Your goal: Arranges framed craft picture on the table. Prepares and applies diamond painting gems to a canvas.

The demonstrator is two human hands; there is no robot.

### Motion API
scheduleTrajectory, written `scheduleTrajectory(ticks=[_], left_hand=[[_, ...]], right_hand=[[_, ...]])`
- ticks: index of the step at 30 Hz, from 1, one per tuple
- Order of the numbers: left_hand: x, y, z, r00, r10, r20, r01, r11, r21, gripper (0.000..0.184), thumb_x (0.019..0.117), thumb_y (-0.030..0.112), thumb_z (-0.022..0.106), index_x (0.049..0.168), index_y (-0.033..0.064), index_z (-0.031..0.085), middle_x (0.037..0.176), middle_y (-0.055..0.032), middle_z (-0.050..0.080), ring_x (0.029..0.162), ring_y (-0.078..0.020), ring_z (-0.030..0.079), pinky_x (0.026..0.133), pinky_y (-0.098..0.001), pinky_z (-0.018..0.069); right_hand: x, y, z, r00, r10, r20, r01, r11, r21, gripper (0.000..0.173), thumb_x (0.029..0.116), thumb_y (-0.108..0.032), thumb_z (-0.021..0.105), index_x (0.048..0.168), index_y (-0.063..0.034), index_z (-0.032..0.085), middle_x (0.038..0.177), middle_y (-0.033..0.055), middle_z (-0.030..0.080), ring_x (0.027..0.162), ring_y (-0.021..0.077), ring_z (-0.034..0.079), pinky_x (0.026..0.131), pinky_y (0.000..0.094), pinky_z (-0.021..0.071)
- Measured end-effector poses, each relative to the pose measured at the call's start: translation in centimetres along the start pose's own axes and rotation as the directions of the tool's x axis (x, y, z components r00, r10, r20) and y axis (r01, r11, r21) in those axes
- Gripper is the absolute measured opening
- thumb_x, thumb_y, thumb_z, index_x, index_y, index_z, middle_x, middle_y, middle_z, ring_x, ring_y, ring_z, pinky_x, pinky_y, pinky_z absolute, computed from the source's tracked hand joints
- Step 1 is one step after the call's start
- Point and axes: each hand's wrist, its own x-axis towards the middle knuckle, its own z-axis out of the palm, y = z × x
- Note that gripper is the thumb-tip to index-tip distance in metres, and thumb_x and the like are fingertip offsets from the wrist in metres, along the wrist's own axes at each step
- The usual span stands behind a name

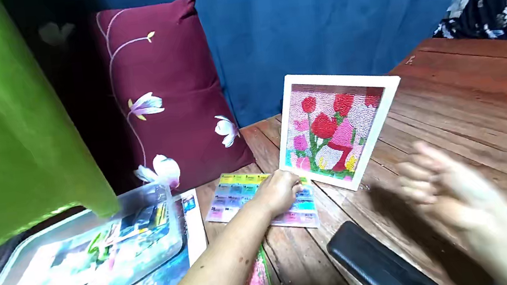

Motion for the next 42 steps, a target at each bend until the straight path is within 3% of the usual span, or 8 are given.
scheduleTrajectory(ticks=[7, 13, 22, 31, 35, 37, 39, 42], left_hand=[[0.1, 0.2, -0.3, 1.0, -0.018, 0.02, 0.018, 1.0, -0.024, 0.029, 0.1089, 0.014, 0.049, 0.117, -0.0058, 0.069, 0.119, -0.0239, 0.068, 0.116, -0.0369, 0.064, 0.104, -0.0534, 0.0466], [0.3, 0.0, -0.6, 0.999, 0.0, 0.032, 0.001, 0.999, -0.037, 0.024, 0.1055, 0.004, 0.048, 0.106, -0.0083, 0.069, 0.11, -0.0245, 0.068, 0.11, -0.0384, 0.065, 0.098, -0.0544, 0.0481], [0.6, -0.4, -1.1, 0.998, 0.01, 0.069, -0.005, 0.997, -0.076, 0.011, 0.0979, -0.001, 0.059, 0.095, -0.0073, 0.068, 0.1, -0.0219, 0.067, 0.101, -0.0353, 0.064, 0.091, -0.0513, 0.0493], [1.0, -0.4, -1.8, 0.994, 0.007, 0.105, 0.005, 0.994, -0.111, 0.019, 0.1035, 0.001, 0.053, 0.102, -0.0092, 0.069, 0.1, -0.023, 0.067, 0.098, -0.0333, 0.063, 0.093, -0.0482, 0.048], [0.9, -0.9, -1.5, 0.994, -0.028, 0.106, 0.042, 0.99, -0.133, 0.021, 0.1052, 0.003, 0.05, 0.099, -0.0096, 0.066, 0.089, -0.022, 0.063, 0.081, -0.0307, 0.06, 0.077, -0.0465, 0.0497], [1.1, -0.8, -2.1, 0.988, -0.034, 0.153, 0.053, 0.991, -0.123, 0.026, 0.1069, 0.006, 0.047, 0.108, -0.0114, 0.066, 0.101, -0.0267, 0.065, 0.096, -0.0358, 0.063, 0.09, -0.051, 0.0492], [1.2, -0.8, -2.3, 0.986, -0.024, 0.167, 0.047, 0.99, -0.132, 0.029, 0.1078, 0.008, 0.046, 0.113, -0.013, 0.065, 0.108, -0.0289, 0.066, 0.104, -0.037, 0.063, 0.098, -0.0516, 0.0464], [1.5, -1.3, -2.1, 0.987, -0.008, 0.159, 0.033, 0.988, -0.154, 0.026, 0.1068, 0.009, 0.048, 0.106, -0.0108, 0.066, 0.096, -0.0224, 0.067, 0.089, -0.0285, 0.064, 0.088, -0.0462, 0.05]], right_hand=[[2.2, 8.5, 9.6, 0.987, -0.059, 0.15, 0.098, 0.959, -0.266, 0.05, 0.1138, -0.032, 0.032, 0.067, -0.0161, 0.042, 0.053, -0.0069, 0.038, 0.042, 0.0014, 0.033, 0.042, 0.0151, 0.0294], [2.6, 10.3, 9.2, 0.927, -0.242, 0.287, 0.34, 0.865, -0.368, 0.05, 0.1121, -0.023, 0.031, 0.068, -0.0154, 0.052, 0.062, -0.005, 0.054, 0.061, 0.0057, 0.057, 0.065, 0.0221, 0.0509], [2.4, 11.3, 8.6, 0.885, -0.354, 0.303, 0.458, 0.779, -0.428, 0.044, 0.1082, -0.013, 0.033, 0.083, -0.01, 0.069, 0.073, -0.0058, 0.068, 0.069, 0.0031, 0.063, 0.071, 0.0209, 0.0542], [3.4, 12.0, 6.0, 0.686, -0.446, 0.575, 0.725, 0.35, -0.593, 0.03, 0.1012, -0.011, 0.038, 0.103, -0.0026, 0.068, 0.096, 0.0006, 0.069, 0.092, 0.0044, 0.066, 0.087, 0.0238, 0.0553], [2.5, 11.5, 6.5, 0.613, -0.357, 0.705, 0.779, 0.122, -0.616, 0.026, 0.0919, 0.006, 0.045, 0.098, 0.0043, 0.071, 0.104, 0.0174, 0.071, 0.107, 0.0283, 0.068, 0.096, 0.0414, 0.0527], [2.5, 11.6, 6.8, 0.572, -0.33, 0.751, 0.805, 0.052, -0.59, 0.023, 0.0895, 0.007, 0.049, 0.096, 0.0043, 0.071, 0.106, 0.0211, 0.071, 0.11, 0.0367, 0.067, 0.097, 0.0485, 0.0517], [2.6, 11.7, 6.9, 0.539, -0.339, 0.771, 0.821, 0.005, -0.572, 0.02, 0.0898, 0.004, 0.053, 0.094, 0.0027, 0.073, 0.106, 0.0216, 0.071, 0.11, 0.0382, 0.067, 0.097, 0.0506, 0.0519], [2.6, 11.5, 6.9, 0.494, -0.351, 0.796, 0.844, -0.025, -0.535, 0.018, 0.089, 0.004, 0.055, 0.093, 0.0039, 0.073, 0.103, 0.0229, 0.07, 0.106, 0.0385, 0.068, 0.094, 0.0487, 0.0538]])
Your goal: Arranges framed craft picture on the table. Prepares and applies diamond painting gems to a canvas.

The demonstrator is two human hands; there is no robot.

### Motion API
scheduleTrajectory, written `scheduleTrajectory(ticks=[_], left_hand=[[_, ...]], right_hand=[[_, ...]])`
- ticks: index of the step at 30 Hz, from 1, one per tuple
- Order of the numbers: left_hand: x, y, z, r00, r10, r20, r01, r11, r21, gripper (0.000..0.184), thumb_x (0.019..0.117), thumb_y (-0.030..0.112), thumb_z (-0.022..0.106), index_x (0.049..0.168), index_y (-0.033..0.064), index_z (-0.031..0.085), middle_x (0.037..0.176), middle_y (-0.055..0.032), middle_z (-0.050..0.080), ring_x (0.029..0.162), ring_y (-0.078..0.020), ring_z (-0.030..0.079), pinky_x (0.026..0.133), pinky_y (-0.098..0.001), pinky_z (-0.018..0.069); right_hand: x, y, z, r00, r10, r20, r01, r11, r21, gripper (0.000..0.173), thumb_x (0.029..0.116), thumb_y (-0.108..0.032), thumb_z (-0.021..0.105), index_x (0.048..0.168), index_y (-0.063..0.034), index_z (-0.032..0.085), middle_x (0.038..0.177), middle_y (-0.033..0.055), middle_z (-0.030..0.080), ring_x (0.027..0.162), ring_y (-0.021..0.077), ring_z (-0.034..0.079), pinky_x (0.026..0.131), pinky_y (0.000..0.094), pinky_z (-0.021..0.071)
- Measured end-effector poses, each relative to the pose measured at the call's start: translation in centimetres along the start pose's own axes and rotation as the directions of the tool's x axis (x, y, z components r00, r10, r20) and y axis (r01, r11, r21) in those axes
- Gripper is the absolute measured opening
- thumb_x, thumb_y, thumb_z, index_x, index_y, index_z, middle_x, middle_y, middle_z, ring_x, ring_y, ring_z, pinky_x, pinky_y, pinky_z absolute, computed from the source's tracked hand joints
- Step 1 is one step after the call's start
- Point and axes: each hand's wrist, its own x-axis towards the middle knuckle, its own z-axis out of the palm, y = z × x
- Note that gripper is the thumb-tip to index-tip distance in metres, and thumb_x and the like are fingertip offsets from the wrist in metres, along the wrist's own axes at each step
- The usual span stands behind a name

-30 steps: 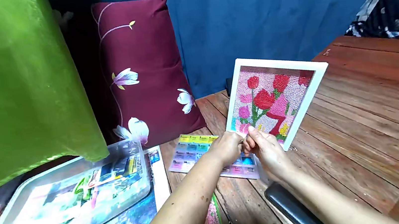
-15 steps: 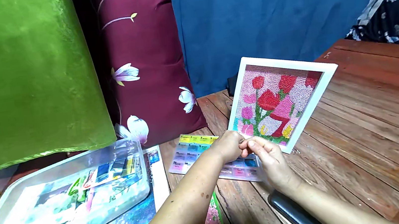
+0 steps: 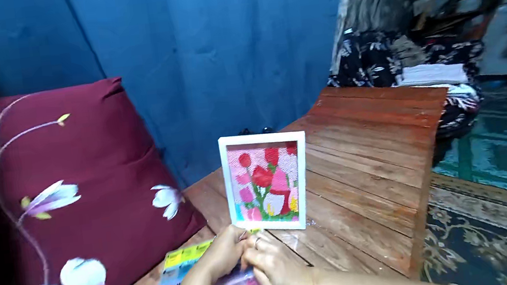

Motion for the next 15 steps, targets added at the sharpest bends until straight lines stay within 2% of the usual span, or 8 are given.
scheduleTrajectory(ticks=[2, 4, 8, 10, 13, 15], left_hand=[[0.2, -0.1, 0.0, 1.0, -0.002, 0.001, 0.002, 1.0, -0.014, 0.025, 0.1059, 0.008, 0.05, 0.1, -0.0096, 0.066, 0.091, -0.019, 0.064, 0.084, -0.0249, 0.061, 0.083, -0.0438, 0.0491], [0.2, -0.2, -0.1, 1.0, 0.007, 0.004, -0.007, 1.0, -0.005, 0.023, 0.1046, 0.007, 0.051, 0.1, -0.0091, 0.066, 0.09, -0.0186, 0.064, 0.083, -0.0247, 0.061, 0.081, -0.044, 0.0489], [0.4, -0.3, -0.1, 1.0, 0.005, 0.005, -0.005, 1.0, -0.014, 0.021, 0.1036, 0.007, 0.053, 0.1, -0.0074, 0.068, 0.089, -0.017, 0.065, 0.082, -0.0225, 0.06, 0.079, -0.0424, 0.0487], [0.3, -0.2, -0.1, 1.0, -0.025, 0.019, 0.026, 0.999, -0.02, 0.019, 0.1036, 0.007, 0.053, 0.101, -0.0054, 0.068, 0.087, -0.0138, 0.064, 0.077, -0.0192, 0.057, 0.074, -0.0394, 0.0475], [0.3, 0.0, -0.2, 0.999, -0.048, 0.025, 0.049, 0.999, -0.024, 0.019, 0.1038, 0.007, 0.054, 0.103, -0.0043, 0.069, 0.09, -0.0131, 0.065, 0.077, -0.018, 0.057, 0.074, -0.0386, 0.0475], [0.3, 0.1, -0.2, 0.999, -0.046, 0.02, 0.047, 0.999, -0.021, 0.02, 0.1043, 0.008, 0.054, 0.105, -0.0045, 0.07, 0.091, -0.0134, 0.065, 0.078, -0.0179, 0.057, 0.076, -0.0384, 0.0474]], right_hand=[[-0.1, 0.1, -0.1, 0.999, -0.049, 0.0, 0.049, 0.999, 0.009, 0.018, 0.0886, 0.008, 0.054, 0.09, 0.0043, 0.072, 0.103, 0.0229, 0.071, 0.105, 0.0377, 0.068, 0.093, 0.0453, 0.0548], [0.0, 0.3, -0.4, 0.995, -0.089, 0.038, 0.087, 0.995, 0.046, 0.017, 0.0887, 0.012, 0.054, 0.089, 0.0054, 0.07, 0.102, 0.0235, 0.069, 0.103, 0.0372, 0.068, 0.092, 0.0423, 0.0554], [0.2, 0.6, -1.7, 0.977, -0.126, 0.173, 0.111, 0.989, 0.097, 0.013, 0.0908, 0.013, 0.057, 0.094, 0.0095, 0.069, 0.108, 0.028, 0.067, 0.11, 0.0406, 0.066, 0.097, 0.0433, 0.0538], [0.2, 0.8, -2.1, 0.965, -0.154, 0.213, 0.139, 0.987, 0.085, 0.012, 0.091, 0.013, 0.058, 0.097, 0.0097, 0.068, 0.11, 0.0284, 0.067, 0.112, 0.042, 0.066, 0.098, 0.0446, 0.0541], [0.1, 1.2, -2.1, 0.957, -0.194, 0.215, 0.186, 0.981, 0.056, 0.011, 0.0912, 0.013, 0.059, 0.098, 0.0106, 0.068, 0.112, 0.0284, 0.068, 0.111, 0.0409, 0.068, 0.096, 0.0443, 0.0556], [-0.1, 1.5, -2.0, 0.954, -0.237, 0.182, 0.236, 0.971, 0.027, 0.012, 0.0899, 0.013, 0.06, 0.098, 0.0098, 0.069, 0.11, 0.0266, 0.071, 0.106, 0.0389, 0.071, 0.091, 0.0444, 0.0581]])
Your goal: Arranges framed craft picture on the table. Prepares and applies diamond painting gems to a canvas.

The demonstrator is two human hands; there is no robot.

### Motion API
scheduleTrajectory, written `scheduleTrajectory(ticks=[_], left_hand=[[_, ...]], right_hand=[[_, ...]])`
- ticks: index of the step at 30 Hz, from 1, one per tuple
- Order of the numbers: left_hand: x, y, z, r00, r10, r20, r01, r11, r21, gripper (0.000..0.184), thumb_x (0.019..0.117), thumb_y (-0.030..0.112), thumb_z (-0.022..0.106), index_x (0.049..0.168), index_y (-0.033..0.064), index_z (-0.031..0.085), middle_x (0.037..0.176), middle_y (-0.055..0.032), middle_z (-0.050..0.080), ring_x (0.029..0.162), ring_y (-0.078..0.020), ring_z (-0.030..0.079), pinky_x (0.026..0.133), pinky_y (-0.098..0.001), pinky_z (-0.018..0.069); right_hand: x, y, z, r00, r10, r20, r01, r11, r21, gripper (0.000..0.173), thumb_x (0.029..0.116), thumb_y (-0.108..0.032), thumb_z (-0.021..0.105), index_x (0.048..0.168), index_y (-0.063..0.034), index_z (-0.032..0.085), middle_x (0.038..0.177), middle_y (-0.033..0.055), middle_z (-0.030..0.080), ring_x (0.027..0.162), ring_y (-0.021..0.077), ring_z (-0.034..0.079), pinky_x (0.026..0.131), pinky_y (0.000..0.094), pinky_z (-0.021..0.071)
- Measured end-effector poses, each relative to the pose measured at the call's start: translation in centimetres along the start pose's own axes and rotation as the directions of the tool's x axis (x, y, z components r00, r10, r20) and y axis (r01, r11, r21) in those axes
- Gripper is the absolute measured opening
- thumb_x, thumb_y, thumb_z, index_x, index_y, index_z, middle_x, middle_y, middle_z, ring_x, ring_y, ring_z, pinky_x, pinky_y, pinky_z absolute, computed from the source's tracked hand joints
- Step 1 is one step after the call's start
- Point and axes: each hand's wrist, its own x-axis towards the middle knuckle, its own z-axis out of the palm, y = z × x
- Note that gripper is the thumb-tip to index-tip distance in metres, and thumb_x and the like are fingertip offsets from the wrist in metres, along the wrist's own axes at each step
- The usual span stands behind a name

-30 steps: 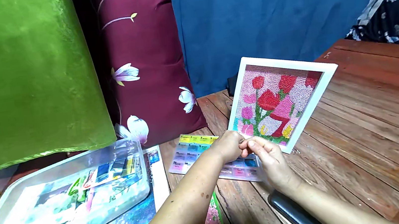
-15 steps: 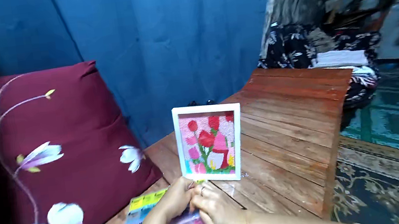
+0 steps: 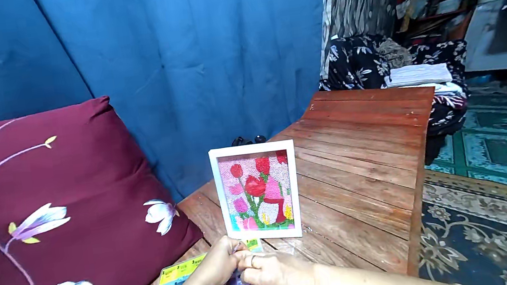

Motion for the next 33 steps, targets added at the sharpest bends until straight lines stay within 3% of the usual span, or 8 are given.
scheduleTrajectory(ticks=[6, 12, 19, 22, 25, 27, 31, 33], left_hand=[[0.1, 0.0, 0.0, 1.0, -0.02, 0.004, 0.02, 1.0, 0.003, 0.022, 0.1059, 0.015, 0.056, 0.106, -0.0029, 0.069, 0.086, -0.0092, 0.061, 0.07, -0.0133, 0.051, 0.068, -0.0327, 0.0447], [0.2, 0.0, -0.1, 1.0, -0.015, 0.008, 0.015, 1.0, -0.002, 0.02, 0.1056, 0.012, 0.055, 0.102, -0.0022, 0.069, 0.081, -0.0064, 0.06, 0.066, -0.0107, 0.049, 0.065, -0.0304, 0.0433], [0.2, -0.3, 0.0, 1.0, 0.022, -0.005, -0.022, 1.0, -0.001, 0.022, 0.1046, 0.014, 0.058, 0.102, -0.0044, 0.071, 0.085, -0.0104, 0.065, 0.074, -0.0134, 0.055, 0.073, -0.0338, 0.0467], [0.2, -0.4, 0.0, 0.999, 0.044, -0.01, -0.044, 0.999, 0.017, 0.023, 0.1046, 0.014, 0.058, 0.102, -0.0044, 0.071, 0.087, -0.0115, 0.066, 0.077, -0.0147, 0.057, 0.075, -0.0351, 0.0474], [0.3, -0.5, -0.1, 0.997, 0.077, -0.007, -0.076, 0.996, 0.041, 0.024, 0.1038, 0.013, 0.059, 0.103, -0.0065, 0.072, 0.093, -0.0175, 0.07, 0.086, -0.0229, 0.064, 0.084, -0.0426, 0.0496], [0.2, -0.6, -0.1, 0.994, 0.113, -0.007, -0.113, 0.992, 0.055, 0.024, 0.1033, 0.011, 0.059, 0.102, -0.0083, 0.072, 0.094, -0.0209, 0.07, 0.089, -0.0273, 0.065, 0.086, -0.046, 0.0498], [0.3, -1.3, 0.0, 0.975, 0.222, -0.023, -0.22, 0.973, 0.068, 0.024, 0.1014, 0.009, 0.06, 0.097, -0.0103, 0.073, 0.09, -0.0229, 0.071, 0.087, -0.0303, 0.067, 0.085, -0.0488, 0.0504], [0.4, -1.9, 0.1, 0.958, 0.285, -0.036, -0.282, 0.957, 0.072, 0.024, 0.1005, 0.008, 0.059, 0.093, -0.0114, 0.072, 0.087, -0.0233, 0.07, 0.083, -0.0306, 0.066, 0.082, -0.0486, 0.0508]], right_hand=[[-0.3, 1.2, 1.1, 0.978, -0.16, -0.131, 0.137, 0.976, -0.17, 0.015, 0.0879, 0.006, 0.064, 0.096, 0.0004, 0.076, 0.074, 0.013, 0.07, 0.074, 0.0267, 0.073, 0.069, 0.0371, 0.0592], [-0.4, 1.0, 0.7, 0.99, -0.137, -0.021, 0.137, 0.99, -0.024, 0.014, 0.0867, 0.012, 0.062, 0.09, 0.0056, 0.074, 0.107, 0.021, 0.075, 0.108, 0.034, 0.072, 0.097, 0.0408, 0.0557], [-1.0, 1.0, -0.3, 0.967, -0.221, -0.127, 0.201, 0.967, -0.157, 0.014, 0.0979, -0.005, 0.063, 0.103, 0.0019, 0.074, 0.107, 0.0185, 0.075, 0.095, 0.0263, 0.076, 0.083, 0.0341, 0.0602], [-2.6, 1.5, -3.2, 0.91, -0.235, -0.342, 0.115, 0.935, -0.336, 0.022, 0.1004, -0.017, 0.059, 0.099, -0.0021, 0.075, 0.087, 0.0106, 0.073, 0.083, 0.0204, 0.072, 0.078, 0.0302, 0.0578], [-6.5, 5.3, -8.8, 0.788, 0.003, -0.615, -0.365, 0.807, -0.464, 0.027, 0.0953, -0.014, 0.052, 0.095, -0.0049, 0.078, 0.09, 0.0098, 0.074, 0.086, 0.0197, 0.071, 0.079, 0.0322, 0.058], [-10.0, 9.4, -13.1, 0.65, 0.35, -0.674, -0.686, 0.653, -0.322, 0.026, 0.0932, 0.001, 0.055, 0.11, 0.0048, 0.075, 0.108, 0.0254, 0.07, 0.104, 0.041, 0.068, 0.092, 0.0533, 0.0542], [-15.1, 17.6, -18.2, 0.198, 0.877, -0.439, -0.971, 0.113, -0.212, 0.044, 0.1025, -0.004, 0.054, 0.147, -0.0049, 0.056, 0.14, 0.0326, 0.053, 0.135, 0.0492, 0.046, 0.114, 0.0582, 0.0358], [-15.7, 20.0, -18.6, 0.077, 0.951, -0.299, -0.966, -0.003, -0.259, 0.055, 0.1041, -0.006, 0.052, 0.158, -0.0149, 0.043, 0.148, 0.0307, 0.048, 0.141, 0.0471, 0.042, 0.117, 0.0562, 0.0328]])
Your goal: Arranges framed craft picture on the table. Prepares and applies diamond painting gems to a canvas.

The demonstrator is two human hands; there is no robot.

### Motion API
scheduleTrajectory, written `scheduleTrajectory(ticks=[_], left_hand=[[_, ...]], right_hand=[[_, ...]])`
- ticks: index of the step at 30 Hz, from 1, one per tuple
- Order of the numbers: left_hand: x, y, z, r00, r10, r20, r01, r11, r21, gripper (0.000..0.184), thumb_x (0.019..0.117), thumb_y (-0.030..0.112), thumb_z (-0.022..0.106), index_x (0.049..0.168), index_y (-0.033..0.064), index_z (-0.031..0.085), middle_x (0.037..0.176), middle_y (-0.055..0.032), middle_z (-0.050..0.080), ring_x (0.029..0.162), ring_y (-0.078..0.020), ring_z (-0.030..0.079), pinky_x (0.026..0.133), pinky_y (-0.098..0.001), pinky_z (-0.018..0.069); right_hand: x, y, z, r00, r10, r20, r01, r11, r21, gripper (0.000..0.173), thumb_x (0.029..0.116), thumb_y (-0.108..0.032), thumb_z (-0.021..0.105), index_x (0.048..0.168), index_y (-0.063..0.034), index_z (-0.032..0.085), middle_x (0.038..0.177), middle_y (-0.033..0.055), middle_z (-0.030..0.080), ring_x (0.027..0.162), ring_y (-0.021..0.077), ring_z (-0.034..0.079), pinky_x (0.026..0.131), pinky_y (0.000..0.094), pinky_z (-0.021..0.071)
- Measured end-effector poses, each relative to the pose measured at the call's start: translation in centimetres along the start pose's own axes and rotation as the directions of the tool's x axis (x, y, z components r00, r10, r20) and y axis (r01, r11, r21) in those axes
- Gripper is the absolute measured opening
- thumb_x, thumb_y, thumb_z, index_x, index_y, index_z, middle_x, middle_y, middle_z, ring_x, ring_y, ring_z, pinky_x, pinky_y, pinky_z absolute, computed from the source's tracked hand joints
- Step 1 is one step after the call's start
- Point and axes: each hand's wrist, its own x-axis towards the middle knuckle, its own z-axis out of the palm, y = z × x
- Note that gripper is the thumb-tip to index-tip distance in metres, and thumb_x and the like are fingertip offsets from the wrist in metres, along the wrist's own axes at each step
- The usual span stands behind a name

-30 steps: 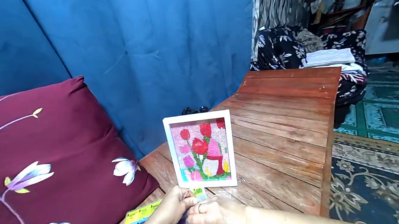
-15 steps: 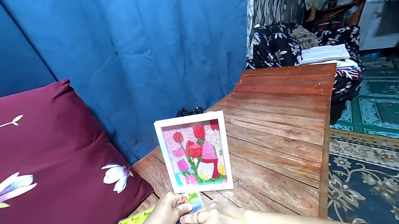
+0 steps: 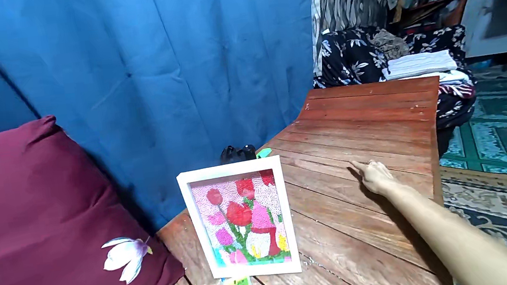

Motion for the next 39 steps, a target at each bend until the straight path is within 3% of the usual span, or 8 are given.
scheduleTrajectory(ticks=[8, 14, 18, 23, 30, 32, 35, 39], left_hand=[[-0.1, 0.0, 0.0, 0.999, 0.034, 0.0, -0.034, 0.999, 0.014, 0.025, 0.1005, 0.006, 0.058, 0.092, -0.0129, 0.071, 0.085, -0.0245, 0.069, 0.079, -0.0321, 0.066, 0.079, -0.05, 0.0513], [-0.3, 0.2, 0.1, 0.999, 0.029, -0.024, -0.028, 0.999, 0.022, 0.024, 0.1001, 0.006, 0.058, 0.094, -0.0128, 0.072, 0.088, -0.0258, 0.07, 0.082, -0.0339, 0.068, 0.08, -0.0508, 0.0521], [-0.5, 0.1, 0.3, 0.999, 0.024, -0.026, -0.023, 1.0, 0.014, 0.024, 0.0999, 0.007, 0.059, 0.093, -0.0115, 0.072, 0.087, -0.0243, 0.07, 0.081, -0.0328, 0.067, 0.08, -0.0498, 0.0519], [-0.5, 0.2, 0.7, 0.998, -0.026, -0.064, 0.027, 1.0, 0.01, 0.023, 0.0998, 0.008, 0.06, 0.093, -0.0087, 0.073, 0.089, -0.0216, 0.072, 0.086, -0.0314, 0.068, 0.085, -0.0509, 0.0514], [-0.5, 2.0, 0.3, 0.973, -0.231, -0.02, 0.231, 0.973, 0.01, 0.025, 0.1049, 0.013, 0.056, 0.103, -0.0051, 0.073, 0.097, -0.0171, 0.07, 0.092, -0.0233, 0.064, 0.09, -0.0423, 0.049], [-0.4, 2.3, 0.2, 0.961, -0.276, -0.003, 0.276, 0.961, 0.016, 0.025, 0.1061, 0.015, 0.055, 0.105, -0.0041, 0.072, 0.099, -0.0164, 0.07, 0.093, -0.0228, 0.064, 0.09, -0.0418, 0.0486], [-0.3, 2.6, 0.2, 0.955, -0.296, 0.009, 0.296, 0.955, 0.022, 0.026, 0.1064, 0.015, 0.056, 0.104, -0.0045, 0.072, 0.101, -0.0167, 0.07, 0.096, -0.0238, 0.063, 0.093, -0.0421, 0.0473], [-0.3, 3.0, 0.2, 0.939, -0.343, 0.005, 0.343, 0.939, 0.006, 0.024, 0.1061, 0.016, 0.058, 0.103, -0.0017, 0.072, 0.096, -0.0115, 0.069, 0.089, -0.0174, 0.061, 0.086, -0.0371, 0.0475]], right_hand=[[2.3, -2.3, 0.4, 0.988, 0.013, 0.156, 0.014, 0.986, -0.168, 0.057, 0.1045, -0.005, 0.05, 0.158, -0.0234, 0.043, 0.152, 0.0248, 0.047, 0.142, 0.044, 0.043, 0.111, 0.0586, 0.0392], [2.6, -2.9, 0.3, 0.981, 0.023, 0.192, 0.018, 0.978, -0.21, 0.05, 0.1071, -0.01, 0.047, 0.156, -0.0182, 0.046, 0.153, 0.0241, 0.046, 0.143, 0.0443, 0.042, 0.11, 0.0602, 0.0393], [2.4, -2.1, 0.9, 0.995, -0.011, 0.099, 0.022, 0.994, -0.106, 0.039, 0.1077, -0.011, 0.048, 0.145, -0.012, 0.059, 0.146, 0.0246, 0.053, 0.137, 0.0443, 0.049, 0.109, 0.0607, 0.0407], [1.0, -0.5, 0.9, 0.995, 0.038, -0.094, -0.026, 0.991, 0.131, 0.021, 0.1017, -0.009, 0.062, 0.116, 0.002, 0.073, 0.125, 0.0312, 0.065, 0.123, 0.0509, 0.058, 0.102, 0.0672, 0.0434], [-0.7, -1.1, 0.7, 0.991, 0.134, -0.023, -0.134, 0.991, -0.017, 0.033, 0.1056, -0.011, 0.052, 0.123, 0.0165, 0.059, 0.135, 0.0368, 0.055, 0.129, 0.0532, 0.053, 0.103, 0.0668, 0.0424], [-0.5, -0.2, 0.6, 0.997, 0.082, 0.006, -0.082, 0.996, -0.03, 0.034, 0.1054, -0.012, 0.053, 0.121, 0.0171, 0.059, 0.133, 0.0382, 0.056, 0.128, 0.0537, 0.053, 0.103, 0.0679, 0.0411], [-1.6, 1.6, 0.8, 0.991, -0.073, -0.116, 0.089, 0.987, 0.134, 0.031, 0.1069, -0.012, 0.052, 0.111, 0.0163, 0.064, 0.118, 0.0397, 0.062, 0.119, 0.0569, 0.057, 0.1, 0.0708, 0.0402], [-10.0, -1.8, -0.5, 0.934, -0.28, -0.223, 0.334, 0.904, 0.267, 0.019, 0.1041, -0.004, 0.055, 0.106, 0.0121, 0.066, 0.102, 0.0332, 0.066, 0.103, 0.0516, 0.063, 0.093, 0.0694, 0.044]])
